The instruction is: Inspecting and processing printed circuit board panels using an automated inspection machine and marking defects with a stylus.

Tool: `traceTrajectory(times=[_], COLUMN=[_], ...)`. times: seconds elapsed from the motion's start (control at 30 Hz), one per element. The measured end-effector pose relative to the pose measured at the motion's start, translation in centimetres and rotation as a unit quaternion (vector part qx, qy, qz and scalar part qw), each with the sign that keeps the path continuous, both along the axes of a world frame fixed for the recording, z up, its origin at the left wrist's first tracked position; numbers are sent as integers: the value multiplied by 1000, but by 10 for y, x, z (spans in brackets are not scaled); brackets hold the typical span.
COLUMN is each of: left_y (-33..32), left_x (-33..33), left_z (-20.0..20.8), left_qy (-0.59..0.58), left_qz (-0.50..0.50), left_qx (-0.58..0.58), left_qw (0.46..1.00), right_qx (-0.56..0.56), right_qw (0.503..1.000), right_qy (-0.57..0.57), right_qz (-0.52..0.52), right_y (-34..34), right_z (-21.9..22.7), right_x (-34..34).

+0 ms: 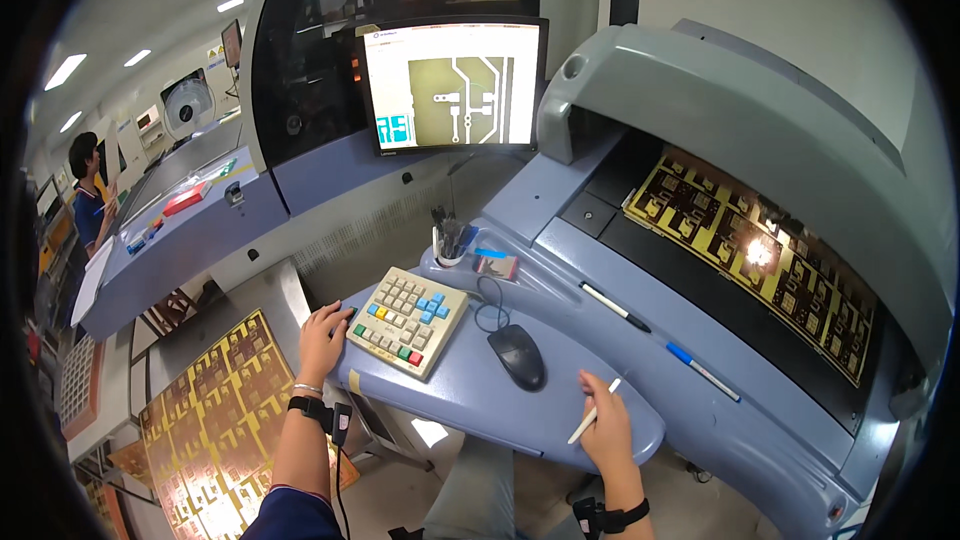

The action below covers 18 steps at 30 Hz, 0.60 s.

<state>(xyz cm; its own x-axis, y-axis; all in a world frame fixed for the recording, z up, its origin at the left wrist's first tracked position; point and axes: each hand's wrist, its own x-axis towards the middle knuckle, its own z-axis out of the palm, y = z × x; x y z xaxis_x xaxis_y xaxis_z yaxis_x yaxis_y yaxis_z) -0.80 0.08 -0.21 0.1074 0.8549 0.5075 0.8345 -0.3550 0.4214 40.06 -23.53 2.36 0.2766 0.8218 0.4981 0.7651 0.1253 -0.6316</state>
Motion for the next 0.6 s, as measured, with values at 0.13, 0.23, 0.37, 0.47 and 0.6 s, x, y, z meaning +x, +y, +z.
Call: traceTrajectory(times=[0.13,0.23,0.37,0.47,0.6], left_y=[1,2,2,2,0], left_x=[0,0,-2,-1,0], left_z=[1,0,0,0,1], left_qy=[1,0,-1,-4,-6], left_qz=[-2,-4,-4,-4,-5], left_qx=[8,5,10,13,17], left_qw=[1000,1000,1000,1000,1000], right_qx=[-60,-11,-22,-22,-19], right_qw=[997,994,995,995,995], right_qy=[-47,-98,-93,-91,-92], right_qz=[13,37,35,34,31], right_y=[0,0,0,-1,0], right_z=[8,11,11,10,9], right_x=[-4,-7,-10,-9,-8])
